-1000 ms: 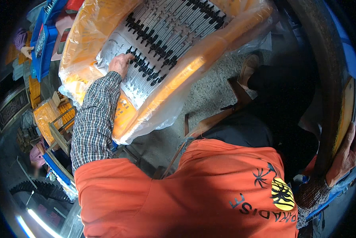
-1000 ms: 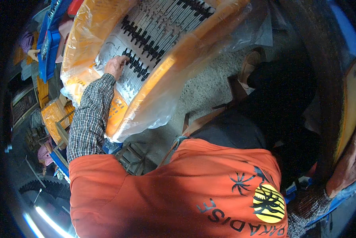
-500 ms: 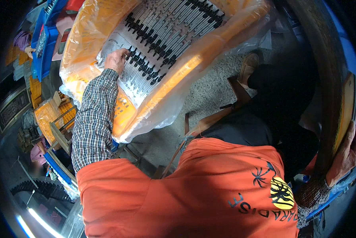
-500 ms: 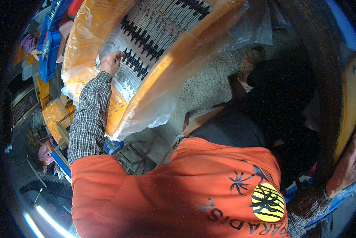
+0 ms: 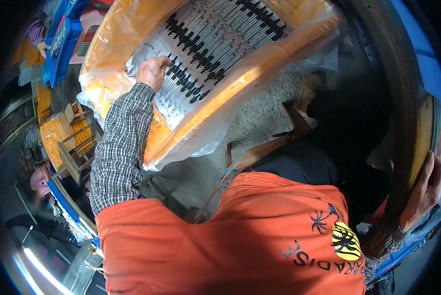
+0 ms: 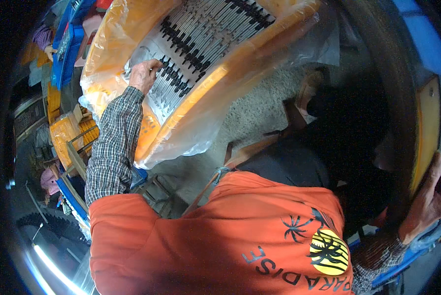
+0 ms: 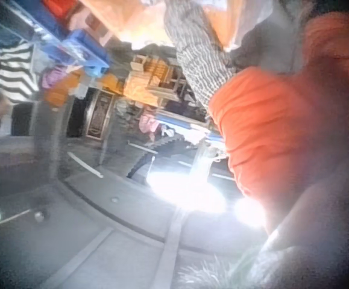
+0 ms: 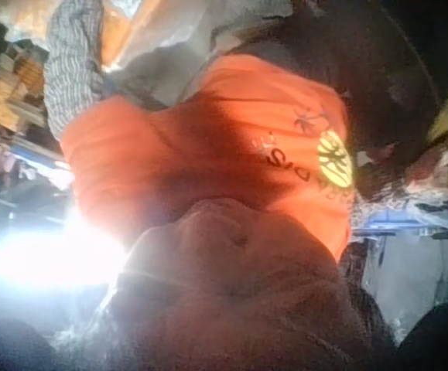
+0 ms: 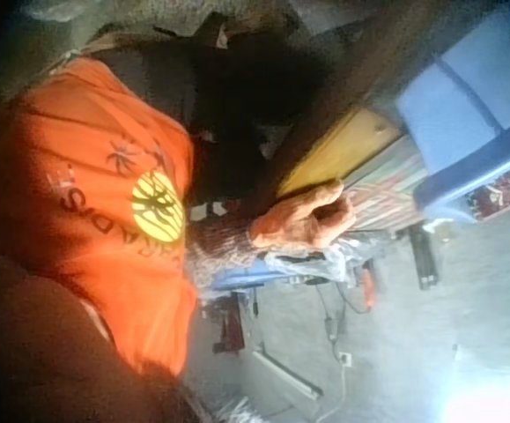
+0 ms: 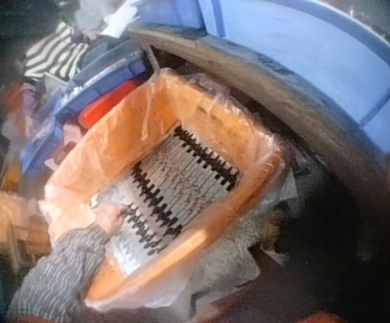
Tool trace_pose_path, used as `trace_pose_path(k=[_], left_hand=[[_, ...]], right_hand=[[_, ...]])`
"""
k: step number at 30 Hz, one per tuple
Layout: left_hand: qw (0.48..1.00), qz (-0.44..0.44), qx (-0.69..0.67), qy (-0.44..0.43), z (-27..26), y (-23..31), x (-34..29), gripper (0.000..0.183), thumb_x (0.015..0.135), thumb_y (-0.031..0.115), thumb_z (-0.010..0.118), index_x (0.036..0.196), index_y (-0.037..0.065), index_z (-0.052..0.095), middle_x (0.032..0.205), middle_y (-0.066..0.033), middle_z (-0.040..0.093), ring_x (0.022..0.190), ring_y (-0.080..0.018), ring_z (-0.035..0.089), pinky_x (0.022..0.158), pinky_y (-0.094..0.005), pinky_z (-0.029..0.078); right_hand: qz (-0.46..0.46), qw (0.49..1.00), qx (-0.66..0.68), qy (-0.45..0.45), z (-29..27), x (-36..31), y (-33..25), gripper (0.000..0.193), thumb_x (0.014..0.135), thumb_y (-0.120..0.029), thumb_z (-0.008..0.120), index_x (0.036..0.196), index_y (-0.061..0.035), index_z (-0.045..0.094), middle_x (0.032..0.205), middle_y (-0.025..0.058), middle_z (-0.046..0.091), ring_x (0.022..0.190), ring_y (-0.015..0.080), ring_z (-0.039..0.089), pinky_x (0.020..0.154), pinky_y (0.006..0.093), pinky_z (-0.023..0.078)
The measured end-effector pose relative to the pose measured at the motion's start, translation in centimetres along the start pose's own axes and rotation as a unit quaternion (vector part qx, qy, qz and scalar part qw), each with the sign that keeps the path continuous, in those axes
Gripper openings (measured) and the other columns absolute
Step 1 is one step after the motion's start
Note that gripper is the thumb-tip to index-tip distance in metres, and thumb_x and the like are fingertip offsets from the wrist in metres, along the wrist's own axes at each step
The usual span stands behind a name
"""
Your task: The recorder is assembling small metal components onto a plastic base.
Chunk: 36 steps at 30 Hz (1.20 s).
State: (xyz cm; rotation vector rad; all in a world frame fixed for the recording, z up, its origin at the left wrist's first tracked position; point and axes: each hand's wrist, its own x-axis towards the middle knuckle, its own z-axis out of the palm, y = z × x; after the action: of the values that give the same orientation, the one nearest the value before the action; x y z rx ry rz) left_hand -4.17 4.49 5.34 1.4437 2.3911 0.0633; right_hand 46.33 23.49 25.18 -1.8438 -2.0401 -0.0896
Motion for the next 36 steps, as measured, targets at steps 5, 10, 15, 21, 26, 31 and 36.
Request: trace_pose_path(k=[5,10,15,21,26,31,36], left_hand=[[1.000,0.002,0.010,0.024,-1.1,-0.1,-1.7,0.016,0.076,0.009,0.054,0.088,0.008,0.063,0.087,-0.0140,0.063,0.084,-0.0317,0.059,0.074,-0.0396,0.046],[0.998,0.038,0.001,0.049,-2.0,1.4,-0.1,0.014,0.076,0.011,0.054,0.087,0.008,0.062,0.086,-0.0126,0.063,0.084,-0.0308,0.059,0.073,-0.0396,0.046],[0.998,0.018,0.001,0.059,-1.7,0.7,-1.8,0.014,0.077,0.013,0.054,0.087,0.009,0.062,0.084,-0.0122,0.062,0.082,-0.0315,0.058,0.071,-0.0391,0.047],[0.998,0.011,0.017,0.053,-0.8,0.9,-2.6,0.012,0.074,0.006,0.057,0.084,0.005,0.062,0.080,-0.0137,0.063,0.078,-0.0301,0.060,0.071,-0.0367,0.047],[0.997,-0.037,0.051,-0.053,0.5,0.5,-2.2,0.012,0.076,0.013,0.052,0.081,0.007,0.062,0.077,-0.0172,0.062,0.077,-0.0347,0.060,0.067,-0.0425,0.048],[0.986,-0.061,0.113,-0.110,3.0,-2.0,-2.6,0.008,0.070,0.007,0.053,0.072,0.007,0.060,0.071,-0.0164,0.061,0.071,-0.0332,0.061,0.062,-0.0413,0.048],[0.971,-0.053,0.182,-0.148,4.9,-2.2,-3.2,0.009,0.070,0.009,0.055,0.076,0.006,0.062,0.078,-0.0207,0.061,0.073,-0.0343,0.061,0.066,-0.0413,0.050]], right_hand=[[-0.081,0.994,0.040,-0.068,0.3,1.2,1.4,0.024,0.091,-0.023,0.050,0.102,-0.0036,0.058,0.093,0.0079,0.060,0.086,0.0154,0.056,0.077,0.0268,0.043],[-0.041,0.996,0.073,-0.031,-0.4,0.5,-2.3,0.017,0.090,-0.016,0.050,0.090,0.0005,0.054,0.080,0.0044,0.053,0.075,0.0114,0.048,0.073,0.0218,0.039],[-0.066,0.994,0.063,-0.064,-0.1,1.1,0.1,0.017,0.090,-0.016,0.049,0.090,0.0007,0.055,0.082,0.0055,0.054,0.076,0.0127,0.048,0.074,0.0232,0.039],[-0.071,0.994,0.063,-0.055,-0.2,0.6,-0.5,0.018,0.090,-0.016,0.049,0.089,0.0009,0.054,0.081,0.0050,0.053,0.076,0.0127,0.048,0.074,0.0233,0.039],[-0.067,0.993,0.069,-0.066,-0.3,1.1,1.2,0.017,0.090,-0.017,0.050,0.092,-0.0010,0.057,0.082,0.0030,0.055,0.076,0.0103,0.050,0.072,0.0228,0.040],[-0.033,0.991,0.116,-0.050,0.2,0.3,-1.0,0.017,0.090,-0.016,0.049,0.087,0.0000,0.054,0.079,0.0039,0.051,0.075,0.0114,0.047,0.072,0.0231,0.039],[-0.038,0.994,0.080,-0.058,0.0,0.5,-0.7,0.017,0.090,-0.016,0.048,0.087,0.0002,0.054,0.081,0.0038,0.052,0.075,0.0109,0.047,0.072,0.0230,0.039]])
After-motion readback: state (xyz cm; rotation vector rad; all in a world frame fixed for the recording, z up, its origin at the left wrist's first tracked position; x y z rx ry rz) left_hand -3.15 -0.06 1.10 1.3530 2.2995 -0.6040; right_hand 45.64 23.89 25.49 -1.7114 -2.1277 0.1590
